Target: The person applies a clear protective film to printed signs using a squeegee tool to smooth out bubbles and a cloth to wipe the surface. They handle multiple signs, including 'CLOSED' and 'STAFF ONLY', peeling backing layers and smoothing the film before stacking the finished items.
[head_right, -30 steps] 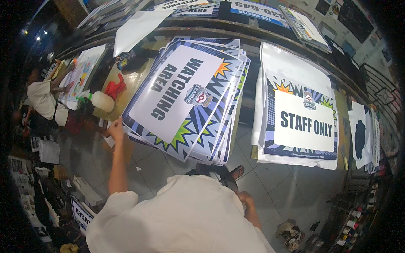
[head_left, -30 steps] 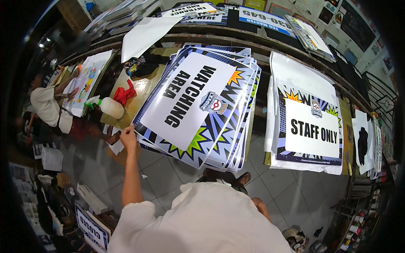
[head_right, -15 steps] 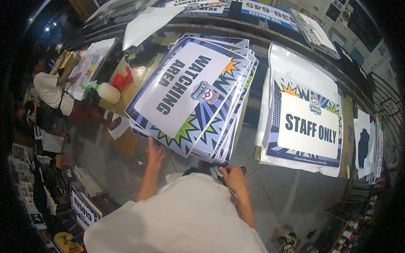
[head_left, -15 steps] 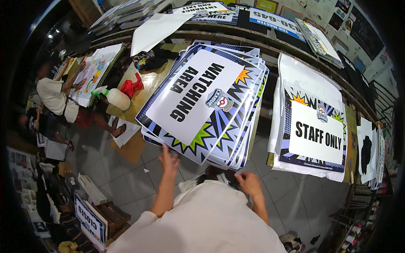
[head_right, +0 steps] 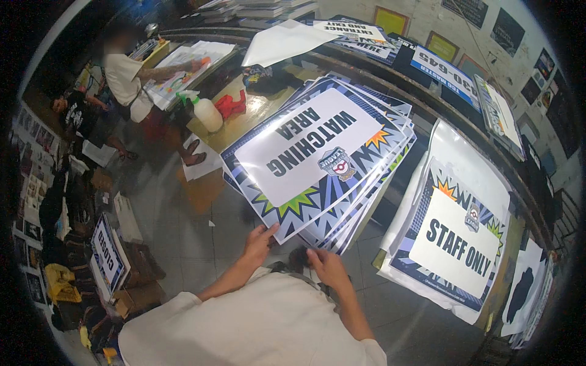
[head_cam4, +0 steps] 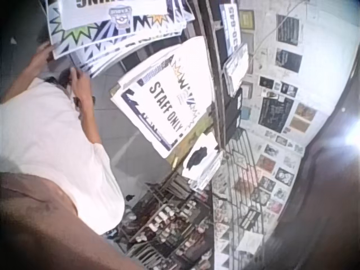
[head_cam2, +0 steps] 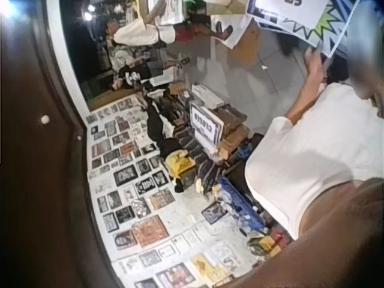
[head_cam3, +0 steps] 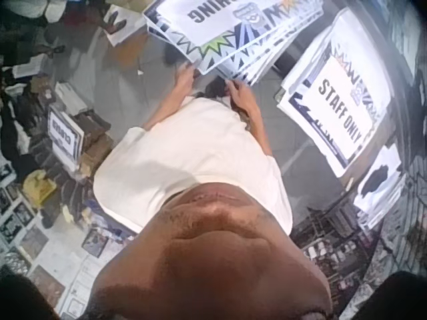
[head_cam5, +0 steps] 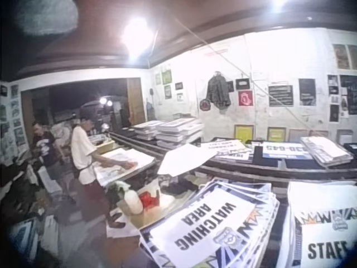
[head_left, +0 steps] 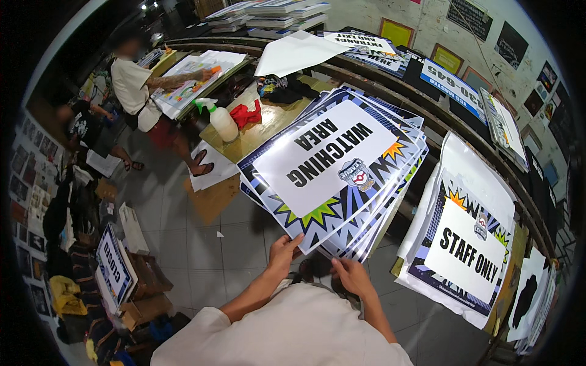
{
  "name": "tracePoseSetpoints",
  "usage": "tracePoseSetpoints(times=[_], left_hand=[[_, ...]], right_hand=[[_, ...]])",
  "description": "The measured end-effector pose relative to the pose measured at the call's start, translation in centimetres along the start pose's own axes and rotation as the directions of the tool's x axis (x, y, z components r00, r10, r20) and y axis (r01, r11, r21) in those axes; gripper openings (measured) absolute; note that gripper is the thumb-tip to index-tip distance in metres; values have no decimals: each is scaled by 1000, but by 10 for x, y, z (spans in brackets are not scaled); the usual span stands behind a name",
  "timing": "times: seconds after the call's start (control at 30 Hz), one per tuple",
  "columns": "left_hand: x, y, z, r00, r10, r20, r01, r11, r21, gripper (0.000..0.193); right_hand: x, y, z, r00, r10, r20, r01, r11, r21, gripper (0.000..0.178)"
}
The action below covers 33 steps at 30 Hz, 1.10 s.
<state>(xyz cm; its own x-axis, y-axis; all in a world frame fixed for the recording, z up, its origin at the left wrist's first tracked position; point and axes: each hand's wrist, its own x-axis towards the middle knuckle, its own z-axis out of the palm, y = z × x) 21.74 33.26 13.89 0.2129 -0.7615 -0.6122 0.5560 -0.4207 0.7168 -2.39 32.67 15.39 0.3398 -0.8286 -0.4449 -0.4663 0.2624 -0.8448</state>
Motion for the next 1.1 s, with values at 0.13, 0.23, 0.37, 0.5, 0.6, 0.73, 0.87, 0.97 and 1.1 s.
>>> tracePoseSetpoints(times=[0.13,0.23,0.37,0.5,0.6,0.73,0.87,0.97,1.1], left_hand=[[-51,-12,42,981,-130,145,128,991,24,30],[-59,-40,57,977,-168,134,174,984,-36,35],[-52,-36,49,999,-26,48,37,966,-254,41],[-6,-38,9,969,145,-199,-205,922,-328,36],[-4,-40,-4,924,217,-314,-303,918,-256,33],[-42,-39,30,887,279,-367,-320,946,-54,31],[-86,-78,65,885,345,-311,-335,938,87,28],[-111,-99,101,903,225,-367,-289,948,-130,26],[-106,-129,101,895,228,-384,-333,913,-234,22]], right_hand=[[9,-2,-4,998,24,-55,5,880,474,43],[-10,-5,-24,990,13,-138,45,911,409,34],[-37,17,-57,992,64,-104,-13,901,433,33],[-54,59,-89,988,32,-152,40,894,447,25],[-60,78,-110,973,-42,-228,154,852,500,33],[-64,88,-145,940,-38,-338,185,891,415,33],[-74,86,-201,903,27,-429,141,924,356,46],[-102,62,-229,891,29,-452,183,890,418,58],[-110,64,-240,910,19,-415,157,909,386,66]])
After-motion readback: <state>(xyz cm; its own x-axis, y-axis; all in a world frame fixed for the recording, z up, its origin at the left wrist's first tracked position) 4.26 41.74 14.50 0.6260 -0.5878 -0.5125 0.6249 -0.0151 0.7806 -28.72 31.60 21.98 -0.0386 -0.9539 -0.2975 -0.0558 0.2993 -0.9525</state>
